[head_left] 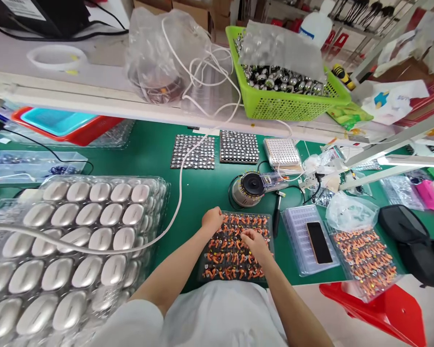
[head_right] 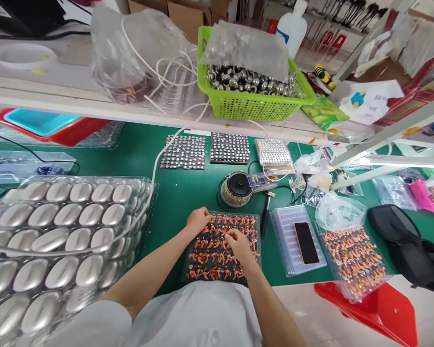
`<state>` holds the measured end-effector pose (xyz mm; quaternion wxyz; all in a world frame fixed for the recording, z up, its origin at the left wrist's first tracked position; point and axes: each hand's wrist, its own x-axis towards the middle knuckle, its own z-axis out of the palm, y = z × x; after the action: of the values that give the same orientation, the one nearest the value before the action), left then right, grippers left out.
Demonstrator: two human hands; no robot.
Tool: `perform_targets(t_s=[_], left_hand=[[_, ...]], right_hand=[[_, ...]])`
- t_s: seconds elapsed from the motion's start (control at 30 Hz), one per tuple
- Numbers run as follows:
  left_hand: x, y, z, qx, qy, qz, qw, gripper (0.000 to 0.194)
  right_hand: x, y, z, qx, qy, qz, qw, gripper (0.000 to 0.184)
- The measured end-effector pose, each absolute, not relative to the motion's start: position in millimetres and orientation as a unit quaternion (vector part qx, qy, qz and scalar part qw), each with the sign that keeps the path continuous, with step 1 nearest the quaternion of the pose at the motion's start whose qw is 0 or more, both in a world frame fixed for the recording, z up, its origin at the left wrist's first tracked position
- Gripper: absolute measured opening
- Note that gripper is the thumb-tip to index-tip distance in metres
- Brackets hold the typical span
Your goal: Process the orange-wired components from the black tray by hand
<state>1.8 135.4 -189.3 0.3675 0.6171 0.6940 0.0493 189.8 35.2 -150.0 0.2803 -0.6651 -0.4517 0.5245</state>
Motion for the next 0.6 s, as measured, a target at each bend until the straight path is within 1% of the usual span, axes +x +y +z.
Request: perform_targets(t_s=[0.2,0.4,0.6], left_hand=[[16,140,-188,0.645,0.683,0.010,0.344,0.034],[28,150,-189,0.636,0.687,-0.034,0.351,0.027],[26,146,-189,0.611,0.691,-0.036,0.384,0.029]], right_hand=[[194,44,-150,-0.667,-0.457,0.518,0.278,0.024],[194,48,-135,-0.659,-0.467,0.515,0.287,0.026],[205,72,-120,-0.666,-0.449,0.499,0.326,0.026]])
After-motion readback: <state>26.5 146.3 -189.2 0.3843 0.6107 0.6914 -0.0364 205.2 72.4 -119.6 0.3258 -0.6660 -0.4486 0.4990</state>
